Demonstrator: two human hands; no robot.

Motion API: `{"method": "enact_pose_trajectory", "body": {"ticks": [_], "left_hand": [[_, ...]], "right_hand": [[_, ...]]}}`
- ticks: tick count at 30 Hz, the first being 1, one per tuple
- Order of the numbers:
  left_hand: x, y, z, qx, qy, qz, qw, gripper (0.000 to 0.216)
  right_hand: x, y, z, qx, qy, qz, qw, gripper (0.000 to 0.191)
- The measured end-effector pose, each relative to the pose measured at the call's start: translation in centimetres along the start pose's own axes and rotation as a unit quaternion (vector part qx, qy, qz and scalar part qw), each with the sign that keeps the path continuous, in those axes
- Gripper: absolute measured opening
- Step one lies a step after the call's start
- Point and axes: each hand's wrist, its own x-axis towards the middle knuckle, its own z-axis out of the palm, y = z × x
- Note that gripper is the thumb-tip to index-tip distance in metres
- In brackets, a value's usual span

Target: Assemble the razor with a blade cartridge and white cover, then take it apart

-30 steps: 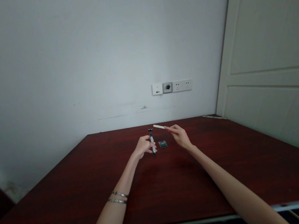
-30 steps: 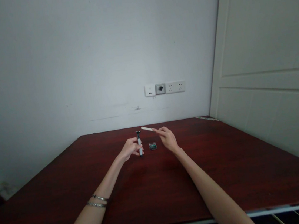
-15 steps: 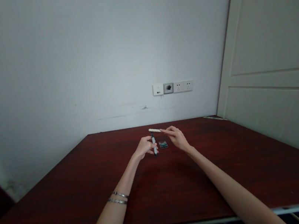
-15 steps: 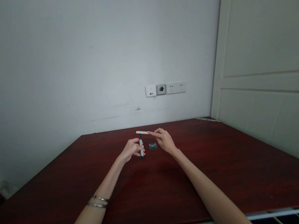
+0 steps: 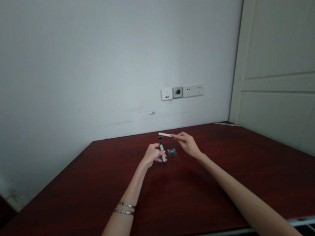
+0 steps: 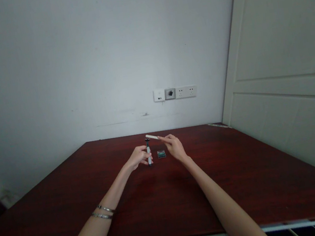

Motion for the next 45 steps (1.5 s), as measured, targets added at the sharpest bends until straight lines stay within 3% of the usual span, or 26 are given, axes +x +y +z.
{"method": "enact_pose_trajectory", "body": {"ticks": [12, 17, 30, 35, 45], "left_hand": [[0.2, -0.3, -0.3, -0.005, -0.006, 0.007, 1.000, 0.009], [0.1, -0.1, -0.1, -0.002, -0.007, 0.004, 1.000, 0.008], [0.0, 0.0, -0.3, -0.009, -0.019, 0.008, 1.000, 0.008], [-0.2, 0.1, -0.3, -0.002, -0.042, 0.017, 0.999, 0.009], [0.3, -0.5, -0.7, -0.089, -0.067, 0.132, 0.985, 0.025]], "right_hand": [[-0.1, -0.3, 0.0, 0.004, -0.018, -0.036, 0.999, 0.034], [-0.1, 0.1, -0.1, -0.006, 0.006, -0.018, 1.000, 0.033], [-0.3, 1.3, -0.2, 0.043, -0.011, -0.027, 0.999, 0.032], [-0.4, 1.9, -0.3, 0.012, 0.020, 0.004, 1.000, 0.032], [0.4, -2.5, -1.8, 0.082, 0.020, 0.022, 0.996, 0.037]]}}
